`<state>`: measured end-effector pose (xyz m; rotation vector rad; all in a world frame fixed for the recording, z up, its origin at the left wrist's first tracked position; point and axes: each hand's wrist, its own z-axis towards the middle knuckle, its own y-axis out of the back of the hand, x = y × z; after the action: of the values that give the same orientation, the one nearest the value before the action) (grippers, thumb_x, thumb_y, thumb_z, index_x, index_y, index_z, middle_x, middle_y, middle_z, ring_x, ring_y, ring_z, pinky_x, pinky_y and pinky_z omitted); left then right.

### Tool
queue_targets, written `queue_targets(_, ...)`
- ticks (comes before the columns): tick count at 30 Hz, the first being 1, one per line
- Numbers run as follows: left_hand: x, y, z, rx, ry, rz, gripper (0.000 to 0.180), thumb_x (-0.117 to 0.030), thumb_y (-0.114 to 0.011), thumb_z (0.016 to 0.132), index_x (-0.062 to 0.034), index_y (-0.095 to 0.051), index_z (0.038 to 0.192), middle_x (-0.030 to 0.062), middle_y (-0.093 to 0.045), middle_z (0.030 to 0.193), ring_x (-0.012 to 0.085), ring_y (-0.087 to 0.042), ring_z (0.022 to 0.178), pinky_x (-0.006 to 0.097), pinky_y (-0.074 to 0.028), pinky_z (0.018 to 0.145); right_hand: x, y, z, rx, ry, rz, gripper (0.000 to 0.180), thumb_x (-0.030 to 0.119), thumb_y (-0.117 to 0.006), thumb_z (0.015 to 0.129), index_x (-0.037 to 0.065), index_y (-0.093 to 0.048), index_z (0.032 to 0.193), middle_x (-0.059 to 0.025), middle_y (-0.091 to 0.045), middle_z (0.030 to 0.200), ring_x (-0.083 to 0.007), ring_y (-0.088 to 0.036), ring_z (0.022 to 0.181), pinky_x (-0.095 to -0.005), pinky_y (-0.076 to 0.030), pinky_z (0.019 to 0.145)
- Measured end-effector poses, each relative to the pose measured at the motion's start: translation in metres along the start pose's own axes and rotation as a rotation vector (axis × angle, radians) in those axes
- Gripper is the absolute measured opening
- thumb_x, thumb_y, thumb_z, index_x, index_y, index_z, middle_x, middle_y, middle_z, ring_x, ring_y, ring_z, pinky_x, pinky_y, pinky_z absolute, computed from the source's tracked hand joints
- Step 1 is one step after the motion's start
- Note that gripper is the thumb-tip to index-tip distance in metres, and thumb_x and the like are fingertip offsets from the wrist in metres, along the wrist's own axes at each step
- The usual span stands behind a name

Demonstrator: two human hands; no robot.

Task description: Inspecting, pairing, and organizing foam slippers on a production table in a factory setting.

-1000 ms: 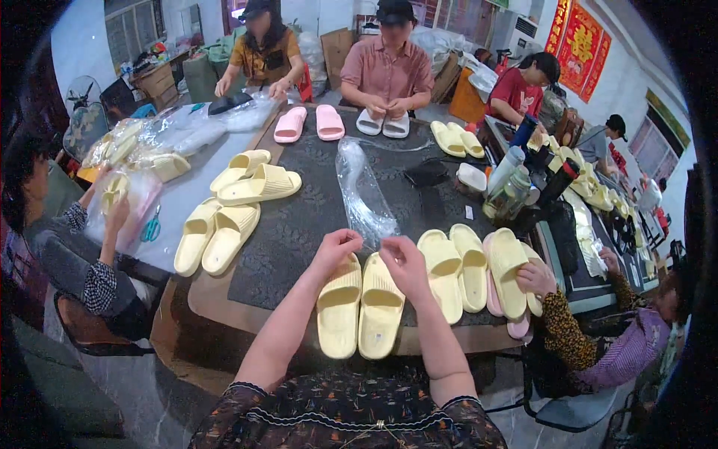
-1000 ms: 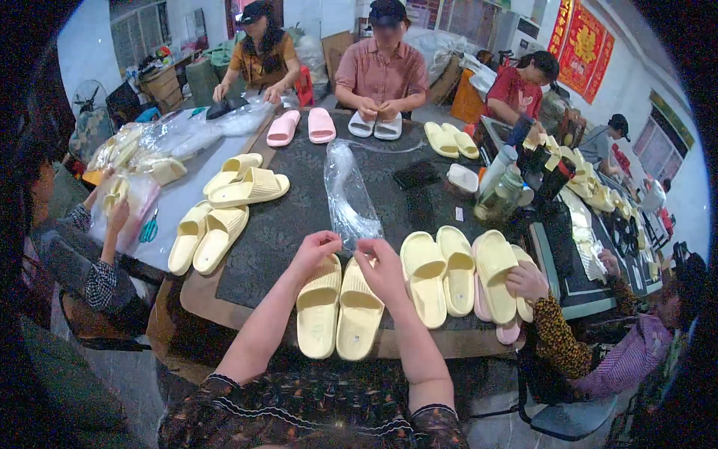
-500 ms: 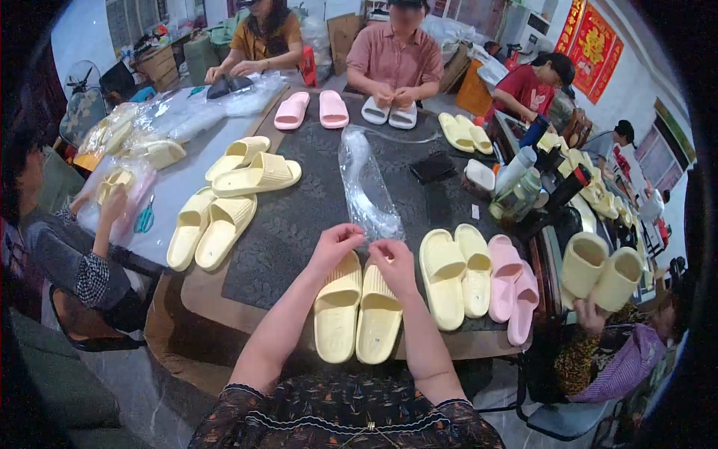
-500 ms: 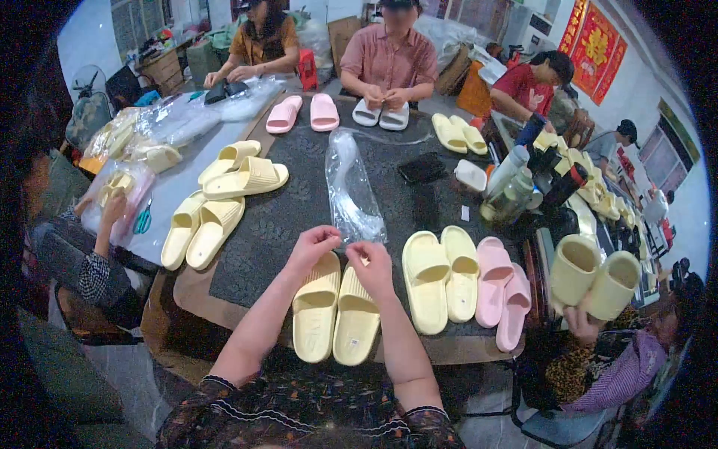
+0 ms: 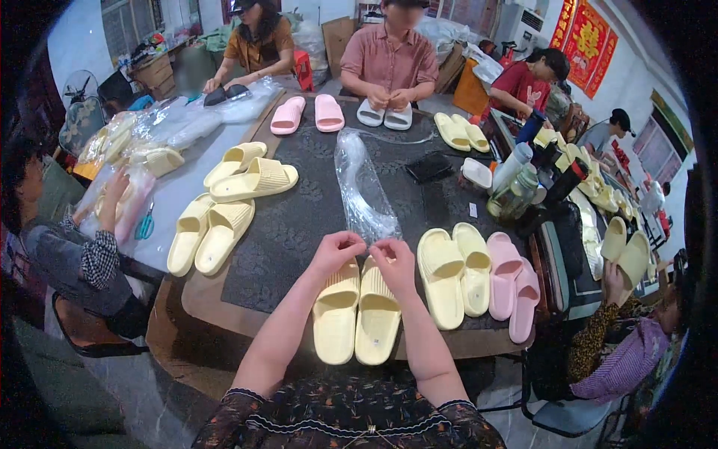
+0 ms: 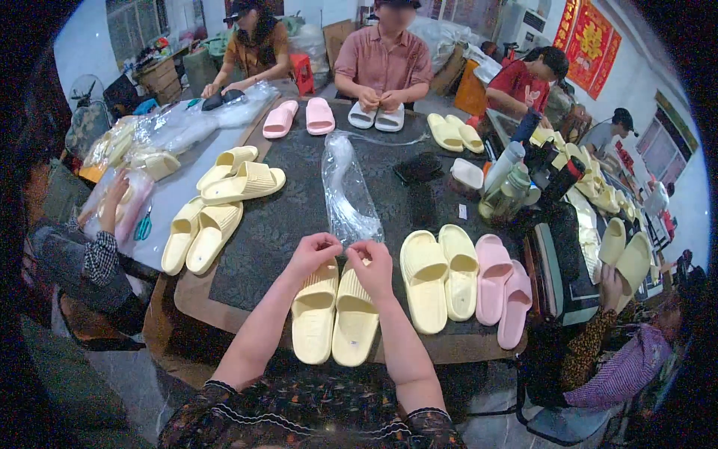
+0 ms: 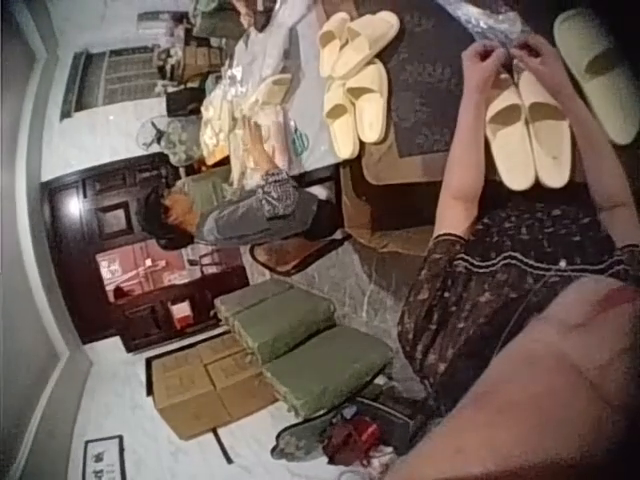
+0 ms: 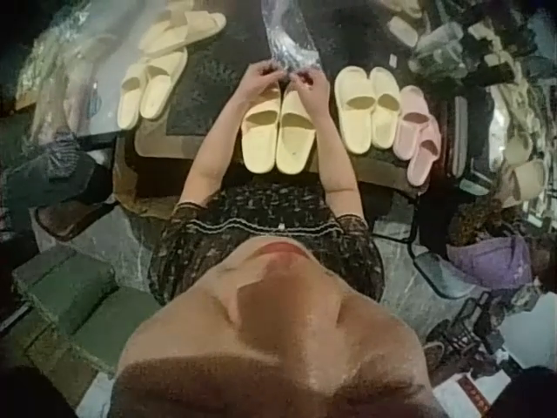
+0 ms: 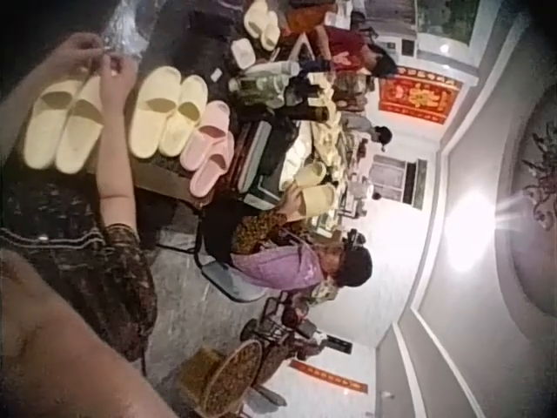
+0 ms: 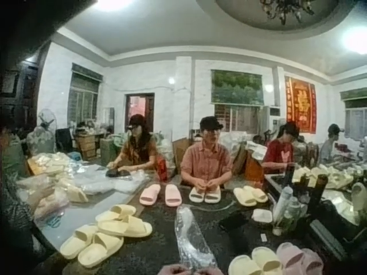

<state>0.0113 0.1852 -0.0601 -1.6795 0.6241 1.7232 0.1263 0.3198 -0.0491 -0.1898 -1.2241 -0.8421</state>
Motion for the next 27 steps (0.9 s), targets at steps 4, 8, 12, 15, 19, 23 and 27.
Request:
queue_targets(4, 0.0027, -0.0015, 0.0018, -0.083, -0.025, -0.044, 0.013, -0.013, -0.068, 0.082, -0.0027, -0.066, 0.09, -0.0019, -0.063, 0.082, 0.0053, -0.055, 0.075, 0.02, -0.044, 0.069, -0.0005, 0.0011, -0.0007, -0.033, -0.061, -0.005, 0.013, 0.014, -0.071, 0.077, 0.004, -0.066, 0.083, -0.0053, -0.061, 0.075, -0.0151, -0.056, 0.069, -0.0293, -0.046, 0.066)
queue_targets(8, 0.0037, 0.0004, 0.0028, -0.001, 0.033, 0.092, 0.015, -0.013, -0.069, 0.082, -0.0025, -0.066, 0.092, -0.0022, -0.063, 0.081, 0.0051, -0.055, 0.073, 0.02, -0.044, 0.067, -0.0034, 0.0007, -0.0008, 0.003, 0.083, -0.003, 0.014, 0.015, -0.071, 0.078, 0.005, -0.066, 0.086, -0.0038, -0.059, 0.072, -0.0146, -0.055, 0.068, -0.0283, -0.045, 0.065)
queue_targets(12, 0.0014, -0.0005, 0.0026, -0.099, -0.006, -0.015, 0.013, -0.012, -0.069, 0.082, -0.0027, -0.065, 0.09, -0.0028, -0.062, 0.079, 0.0041, -0.054, 0.072, 0.02, -0.044, 0.065, -0.0056, 0.0005, 0.0, -0.039, -0.019, 0.021, 0.014, 0.015, -0.072, 0.077, 0.005, -0.066, 0.087, -0.0032, -0.06, 0.072, -0.0151, -0.055, 0.069, -0.0284, -0.044, 0.066)
queue_targets(15, 0.0001, 0.0003, 0.0015, -0.081, 0.002, 0.003, 0.012, -0.013, -0.069, 0.082, -0.0032, -0.065, 0.089, -0.0033, -0.062, 0.079, 0.0036, -0.054, 0.072, 0.02, -0.044, 0.064, -0.0053, 0.0011, 0.0004, -0.039, -0.033, -0.008, 0.015, 0.015, -0.072, 0.077, 0.005, -0.067, 0.086, -0.0045, -0.062, 0.075, -0.0154, -0.056, 0.069, -0.0289, -0.045, 0.067)
queue_targets(19, 0.0016, -0.0006, 0.0018, 0.004, 0.019, 0.069, 0.012, -0.013, -0.069, 0.082, -0.0039, -0.065, 0.088, -0.0035, -0.062, 0.079, 0.0039, -0.054, 0.071, 0.02, -0.043, 0.064, -0.0017, 0.0028, 0.0006, 0.004, 0.088, -0.041, 0.017, 0.015, -0.073, 0.077, 0.003, -0.067, 0.087, -0.0045, -0.059, 0.075, -0.0126, -0.055, 0.068, -0.0265, -0.046, 0.066)
queue_targets(23, 0.0028, 0.0009, 0.0031, -0.109, -0.014, -0.009, 0.012, -0.013, -0.069, 0.082, -0.004, -0.065, 0.089, -0.0031, -0.062, 0.079, 0.0044, -0.054, 0.071, 0.02, -0.044, 0.065, 0.0017, 0.0025, 0.0007, -0.018, -0.066, 0.006, 0.013, 0.015, -0.072, 0.077, 0.005, -0.067, 0.085, -0.0057, -0.063, 0.076, -0.0163, -0.057, 0.069, -0.0293, -0.045, 0.068)
queue_targets(27, 0.0048, -0.0011, 0.0025, -0.062, 0.009, -0.018, 0.013, -0.012, -0.07, 0.081, -0.0043, -0.066, 0.09, -0.0027, -0.062, 0.078, 0.0049, -0.055, 0.072, 0.021, -0.044, 0.065, 0.002, 0.0041, 0.0008, 0.039, 0.129, -0.06, 0.015, 0.015, -0.072, 0.078, 0.003, -0.067, 0.086, -0.0062, -0.061, 0.077, -0.0136, -0.057, 0.07, -0.0274, -0.047, 0.067)
